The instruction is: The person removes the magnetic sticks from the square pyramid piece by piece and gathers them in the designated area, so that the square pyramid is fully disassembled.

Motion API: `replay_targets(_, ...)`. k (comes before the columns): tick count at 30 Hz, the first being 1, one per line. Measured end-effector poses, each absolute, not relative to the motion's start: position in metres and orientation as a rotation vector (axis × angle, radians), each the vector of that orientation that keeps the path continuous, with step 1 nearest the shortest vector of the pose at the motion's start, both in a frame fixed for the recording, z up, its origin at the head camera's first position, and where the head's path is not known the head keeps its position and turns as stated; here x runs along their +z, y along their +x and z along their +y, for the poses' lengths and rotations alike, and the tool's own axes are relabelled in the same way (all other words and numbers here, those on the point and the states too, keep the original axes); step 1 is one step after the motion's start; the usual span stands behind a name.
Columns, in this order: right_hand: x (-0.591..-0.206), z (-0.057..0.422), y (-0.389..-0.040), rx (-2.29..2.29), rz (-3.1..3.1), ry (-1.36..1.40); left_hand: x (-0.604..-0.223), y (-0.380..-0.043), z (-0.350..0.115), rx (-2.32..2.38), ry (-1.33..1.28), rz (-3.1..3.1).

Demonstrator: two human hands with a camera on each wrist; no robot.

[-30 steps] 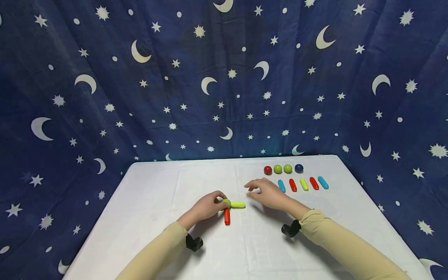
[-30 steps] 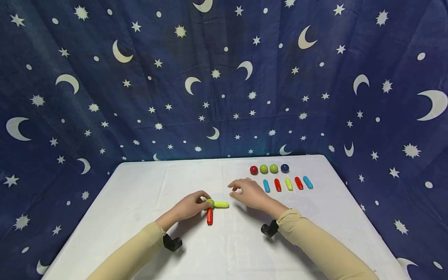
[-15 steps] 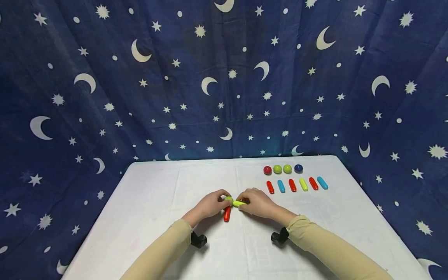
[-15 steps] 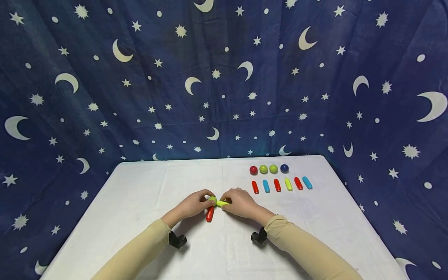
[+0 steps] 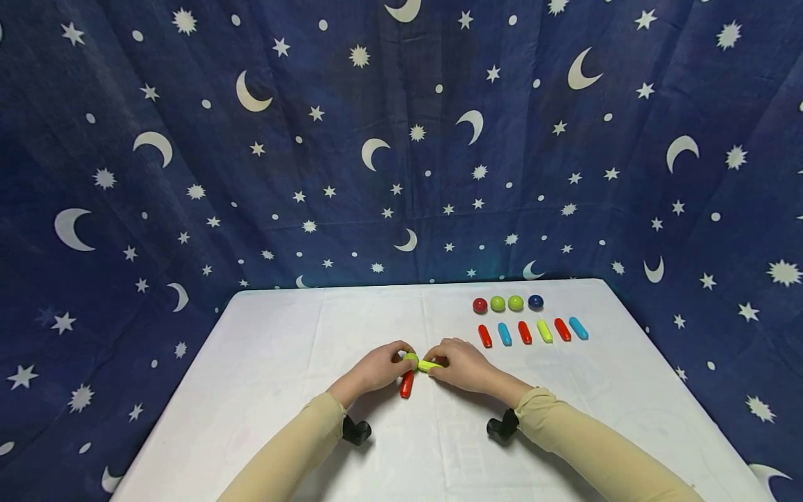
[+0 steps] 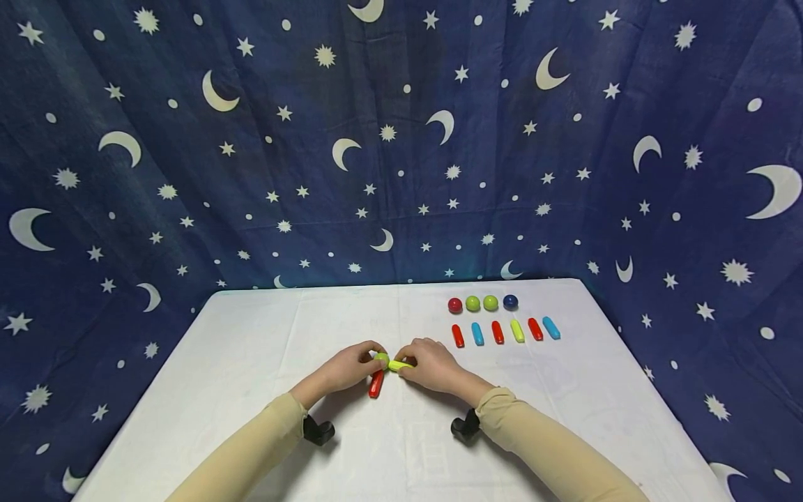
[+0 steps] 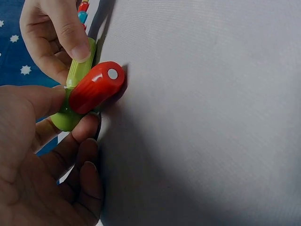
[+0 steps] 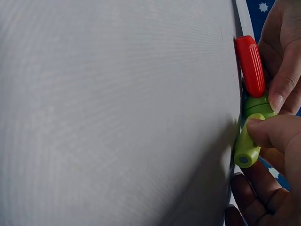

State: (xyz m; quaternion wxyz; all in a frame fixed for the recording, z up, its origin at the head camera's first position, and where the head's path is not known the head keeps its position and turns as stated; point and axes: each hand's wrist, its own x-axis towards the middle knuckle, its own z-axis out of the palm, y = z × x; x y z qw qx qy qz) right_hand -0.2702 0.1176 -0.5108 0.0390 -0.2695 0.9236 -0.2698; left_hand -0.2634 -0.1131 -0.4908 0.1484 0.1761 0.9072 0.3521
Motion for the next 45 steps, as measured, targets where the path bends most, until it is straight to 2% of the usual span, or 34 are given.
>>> replay_targets(8, -0.507, 0.127, -0.270, -0.960, 2.724, -0.802, -0.491, -0.264, -0.112, 1.016, 0.501, 2.598)
replay_targets(14, -0.487, 0.149, -0.272, -1.153, 2.643, -0.700, -0.490, -0.263, -0.112, 1.009, 0.481, 2.598)
replay_targets(18, -0.469, 0.185, -0.281, -1.288, 2.695, -0.584, -0.489, -0.262, -0.112, 1.013, 0.468, 2.595)
replay_targets(25, -0.450, 0.278, -0.294, -1.356, 2.856, -0.259, -0.489, -0.261, -0.113, 1.030, 0.469, 2.582)
replay_targets(30, -0.456, 0.344, -0.297, -1.366, 2.890, 0.054, -0.488, -0.261, -0.112, 1.041, 0.475, 2.577)
replay_targets(35, -0.472, 0.388, -0.293, -1.371, 2.881, 0.255, -0.488, -0.260, -0.114, 1.050, 0.480, 2.574)
replay_targets(45, -0.494, 0.409, -0.289, -1.235, 2.849, 0.506, -0.491, -0.261, -0.114, 1.047, 0.480, 2.585)
